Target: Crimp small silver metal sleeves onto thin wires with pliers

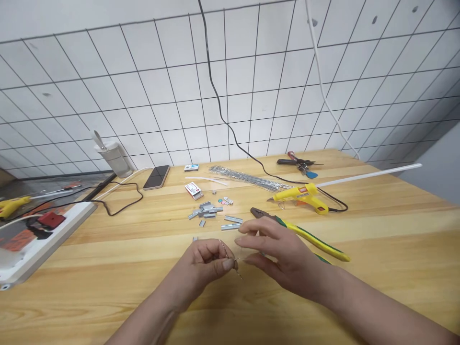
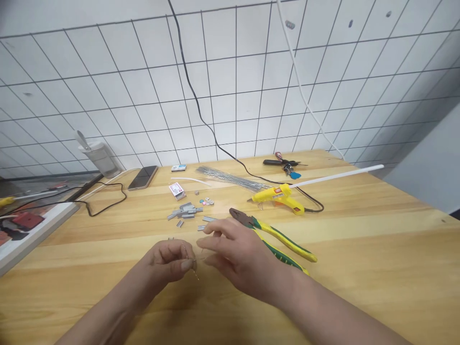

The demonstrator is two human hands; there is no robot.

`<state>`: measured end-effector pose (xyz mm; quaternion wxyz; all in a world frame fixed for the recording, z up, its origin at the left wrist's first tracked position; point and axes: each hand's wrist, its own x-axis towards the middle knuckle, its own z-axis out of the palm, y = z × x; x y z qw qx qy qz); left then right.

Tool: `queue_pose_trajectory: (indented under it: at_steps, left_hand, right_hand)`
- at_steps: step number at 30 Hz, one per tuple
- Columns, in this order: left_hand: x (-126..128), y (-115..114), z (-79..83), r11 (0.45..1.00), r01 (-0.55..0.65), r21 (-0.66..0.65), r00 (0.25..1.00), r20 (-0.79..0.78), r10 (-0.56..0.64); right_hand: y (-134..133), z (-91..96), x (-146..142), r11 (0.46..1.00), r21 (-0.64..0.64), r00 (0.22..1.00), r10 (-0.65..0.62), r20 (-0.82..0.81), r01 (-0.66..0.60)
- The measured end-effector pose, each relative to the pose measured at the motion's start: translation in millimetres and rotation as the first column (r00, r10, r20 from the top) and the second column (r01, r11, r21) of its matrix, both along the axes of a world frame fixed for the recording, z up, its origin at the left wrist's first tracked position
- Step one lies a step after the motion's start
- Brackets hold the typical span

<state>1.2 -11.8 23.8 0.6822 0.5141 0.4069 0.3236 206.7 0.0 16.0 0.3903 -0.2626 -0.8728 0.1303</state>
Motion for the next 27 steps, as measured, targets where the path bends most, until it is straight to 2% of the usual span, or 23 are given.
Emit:
queue_pose_trajectory:
  at_steps: [3, 7, 12, 15, 18, 22, 27]
  left_hand:
    - [2, -2, 0.0, 1.0, 0.022, 0.013, 1.0, 0.004, -0.023]
    - [4, -4, 2.8, 0.996, 0.052, 0.067, 0.998, -0.048, -0.049]
    - [4, -6, 7.8, 0.978, 0.097, 0.184, 0.974, -0.219, -0.055]
    - [5, -7, 10.6, 0.949, 0.128, 0.288, 0.943, -0.331, -0.027]
    - [6, -8, 11.3, 0.893, 0.165, 0.42, 0.901, -0.432, 0.037]
    - [5, -10, 7.3, 0.783, 0.22, 0.581, 0.842, -0.519, 0.149]
    - [4, -11, -2.6, 0.589, 0.368, 0.719, 0.782, -0.582, 0.223]
  right_hand:
    - [-1, 0.5, -2, 0.999, 0.044, 1.0, 0.014, 0.023, -0.015]
    - [-1, 2.2, -2, 0.999, 0.036, 0.998, 0.035, 0.051, -0.037]
    - [-2, -0.5, 0, 0.998, 0.001, 0.995, 0.064, 0.077, -0.065]
    - [-4, -1.5, -2, 0.996, -0.055, 0.993, 0.08, 0.084, -0.075]
    - [-5, -1.2, -5, 0.993, -0.103, 0.995, 0.072, 0.066, -0.065]
    - [-6, -0.8, -10, 0.972, -0.233, 0.999, 0.036, 0.01, -0.033]
    - [-5, -2.2, -16, 0.871, -0.492, 0.996, -0.046, -0.072, 0.005]
